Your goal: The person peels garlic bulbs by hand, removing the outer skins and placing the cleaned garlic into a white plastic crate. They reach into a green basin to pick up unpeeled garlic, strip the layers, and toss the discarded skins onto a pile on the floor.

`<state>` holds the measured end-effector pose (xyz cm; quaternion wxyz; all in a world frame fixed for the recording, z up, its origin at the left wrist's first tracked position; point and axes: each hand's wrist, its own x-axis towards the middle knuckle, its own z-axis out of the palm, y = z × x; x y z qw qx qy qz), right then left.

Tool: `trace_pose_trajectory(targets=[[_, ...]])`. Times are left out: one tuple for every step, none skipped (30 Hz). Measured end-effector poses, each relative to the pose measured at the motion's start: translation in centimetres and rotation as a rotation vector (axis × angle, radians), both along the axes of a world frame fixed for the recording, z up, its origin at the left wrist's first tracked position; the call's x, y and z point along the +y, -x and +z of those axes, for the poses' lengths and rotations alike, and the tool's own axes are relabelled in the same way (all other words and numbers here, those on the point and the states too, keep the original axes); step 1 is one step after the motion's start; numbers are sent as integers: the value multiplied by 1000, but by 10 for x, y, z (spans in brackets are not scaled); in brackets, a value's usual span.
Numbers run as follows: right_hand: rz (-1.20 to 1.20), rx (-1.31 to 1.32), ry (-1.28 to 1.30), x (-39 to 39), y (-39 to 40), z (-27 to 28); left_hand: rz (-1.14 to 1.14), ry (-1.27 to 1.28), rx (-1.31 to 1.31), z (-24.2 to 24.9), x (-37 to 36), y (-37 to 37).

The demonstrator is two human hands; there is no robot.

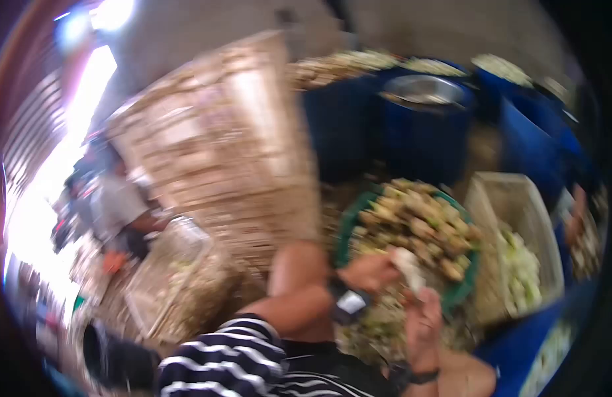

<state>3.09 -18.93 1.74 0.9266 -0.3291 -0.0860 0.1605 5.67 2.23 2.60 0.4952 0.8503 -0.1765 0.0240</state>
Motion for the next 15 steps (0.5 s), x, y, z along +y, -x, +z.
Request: trace_pose_trajectory(targets=[[-65, -40, 2, -4, -3, 13, -143, 792, 412, -74, 8, -37], [-201, -8, -27, -13, -4, 32, 0, 1054, 670, -41, 7, -25], [-317, 18, -68, -19, -11, 48, 130, 980, 663, 25, -11, -5], [-335, -50, -54, -29, -19, 57, 149, 1074, 828, 27, -8, -11], [-334, -126, -45, -36, -27, 63, 186, 1154, 982, 27, -7, -17], [-283, -143, -89, -38, -32, 64, 242, 1146, 974, 37, -10, -21], [-237, -42, -179, -37, -34, 65, 306, 1141, 956, 49, -12, -23], [-88, -58, -326, -39, -37, 53, 403, 1088, 950, 62, -14, -25], [69, -76, -473, -38, -40, 42, 425, 1110, 947, 52, -6, -30], [120, -174, 13, -39, -36, 40, 449, 1119, 963, 47, 2, -34], [170, -265, 501, -37, -31, 39, 474, 1129, 974, 46, 9, -37], [135, -493, 898, -21, -28, 33, 467, 1095, 959, 46, 12, -37], [99, -712, 1295, 2, -25, 27, 464, 1096, 974, 44, 9, -36], [51, -601, 1195, 17, -25, 24, 486, 1046, 953, 42, 4, -35], [1, -494, 1096, 29, -29, 23, 504, 998, 930, 40, -2, -33]])
